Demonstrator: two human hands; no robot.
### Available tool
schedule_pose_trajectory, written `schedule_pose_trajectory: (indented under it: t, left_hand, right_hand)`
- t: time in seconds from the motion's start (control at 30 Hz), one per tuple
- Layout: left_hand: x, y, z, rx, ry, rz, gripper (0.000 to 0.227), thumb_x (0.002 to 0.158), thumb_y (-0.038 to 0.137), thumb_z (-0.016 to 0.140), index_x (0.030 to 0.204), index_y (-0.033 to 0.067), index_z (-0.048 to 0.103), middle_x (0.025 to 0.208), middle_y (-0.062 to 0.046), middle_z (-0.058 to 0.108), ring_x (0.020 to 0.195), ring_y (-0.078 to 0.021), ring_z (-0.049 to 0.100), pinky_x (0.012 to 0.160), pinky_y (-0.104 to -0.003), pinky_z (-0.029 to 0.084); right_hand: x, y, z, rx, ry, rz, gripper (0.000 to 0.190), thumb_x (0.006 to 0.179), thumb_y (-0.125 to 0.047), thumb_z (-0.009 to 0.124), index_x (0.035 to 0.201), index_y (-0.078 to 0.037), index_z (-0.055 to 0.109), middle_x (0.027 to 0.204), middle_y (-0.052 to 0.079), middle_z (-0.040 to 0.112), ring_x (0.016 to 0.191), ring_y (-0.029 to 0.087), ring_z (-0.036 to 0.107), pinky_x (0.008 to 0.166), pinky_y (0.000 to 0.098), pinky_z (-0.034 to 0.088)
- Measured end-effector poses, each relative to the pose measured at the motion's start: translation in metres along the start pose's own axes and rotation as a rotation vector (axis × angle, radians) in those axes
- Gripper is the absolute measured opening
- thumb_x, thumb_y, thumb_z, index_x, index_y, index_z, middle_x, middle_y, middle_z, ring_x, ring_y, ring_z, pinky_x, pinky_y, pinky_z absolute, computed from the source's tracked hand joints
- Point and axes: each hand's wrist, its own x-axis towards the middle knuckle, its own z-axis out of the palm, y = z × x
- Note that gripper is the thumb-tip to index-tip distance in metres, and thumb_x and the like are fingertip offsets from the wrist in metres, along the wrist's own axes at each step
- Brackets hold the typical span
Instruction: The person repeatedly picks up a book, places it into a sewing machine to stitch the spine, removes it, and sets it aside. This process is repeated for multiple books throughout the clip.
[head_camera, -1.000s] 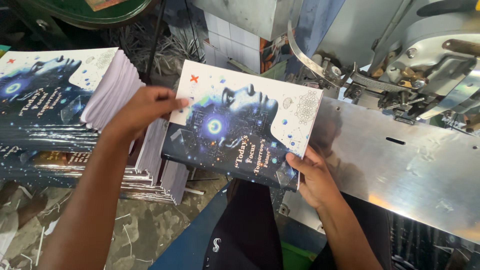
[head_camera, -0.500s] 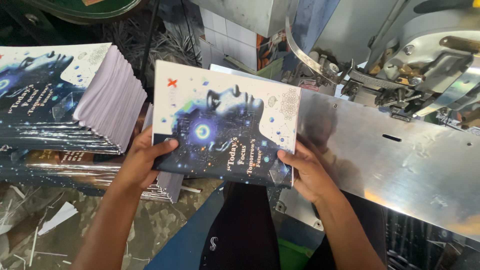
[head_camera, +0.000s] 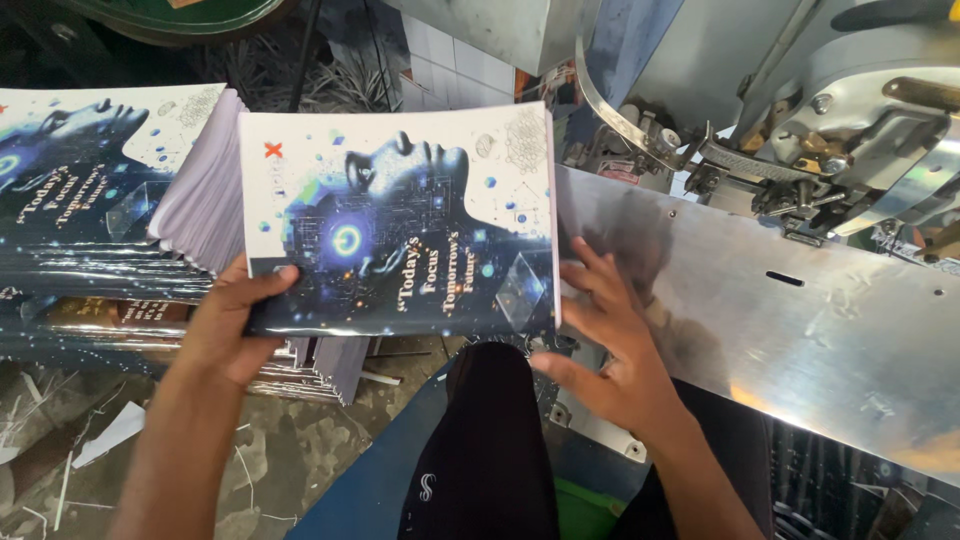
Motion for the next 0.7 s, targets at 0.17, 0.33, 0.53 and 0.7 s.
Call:
schedule_pose_trajectory:
  t: [0.17, 0.33, 0.53, 0.7]
  left_hand:
    - [-0.006, 0.036, 0.005, 0.242, 0.111, -0.083, 0.05, 0.084, 0.003, 0.066, 0.133, 0.007, 0.064, 0.115, -0.008, 0.074, 0.1, -0.0187, 0.071, 0.094, -0.037, 0.055]
    - [-0.005, 0.066, 0.012, 0.38, 0.136, -0.104, 0.048, 0.087, 0.014, 0.071, 0.134, 0.0115, 0.064, 0.112, -0.009, 0.073, 0.091, -0.024, 0.071, 0.074, -0.058, 0.058]
    - [0.013, 0.09, 0.023, 0.368, 0.04, 0.034, 0.042, 0.092, 0.03, 0.07, 0.117, -0.0017, 0.058, 0.105, -0.014, 0.071, 0.092, -0.0255, 0.069, 0.082, -0.047, 0.057]
    - [0.035, 0.098, 0.036, 0.205, -0.286, 0.086, 0.056, 0.101, 0.047, 0.059, 0.122, -0.0044, 0.061, 0.11, -0.016, 0.068, 0.1, -0.0279, 0.067, 0.093, -0.044, 0.056]
  right_hand:
    - [0.002, -0.002, -0.004, 0.031, -0.027, -0.053, 0.026, 0.094, -0.011, 0.072, 0.119, -0.005, 0.077, 0.149, 0.016, 0.061, 0.143, 0.03, 0.057, 0.129, 0.0522, 0.03]
    - [0.008, -0.001, 0.006, 0.448, -0.056, -0.003, 0.016, 0.1, -0.002, 0.069, 0.115, -0.003, 0.074, 0.165, 0.021, 0.043, 0.129, 0.023, 0.064, 0.1, 0.0327, 0.056]
    - [0.021, 0.009, 0.012, 0.319, 0.031, 0.027, 0.023, 0.094, -0.005, 0.076, 0.117, 0.0, 0.076, 0.164, 0.022, 0.044, 0.11, 0.015, 0.067, 0.092, 0.0288, 0.058]
    - [0.034, 0.024, 0.013, 0.383, 0.122, 0.162, 0.025, 0.094, -0.009, 0.075, 0.117, 0.001, 0.075, 0.165, 0.022, 0.043, 0.127, 0.019, 0.062, 0.1, 0.0272, 0.052]
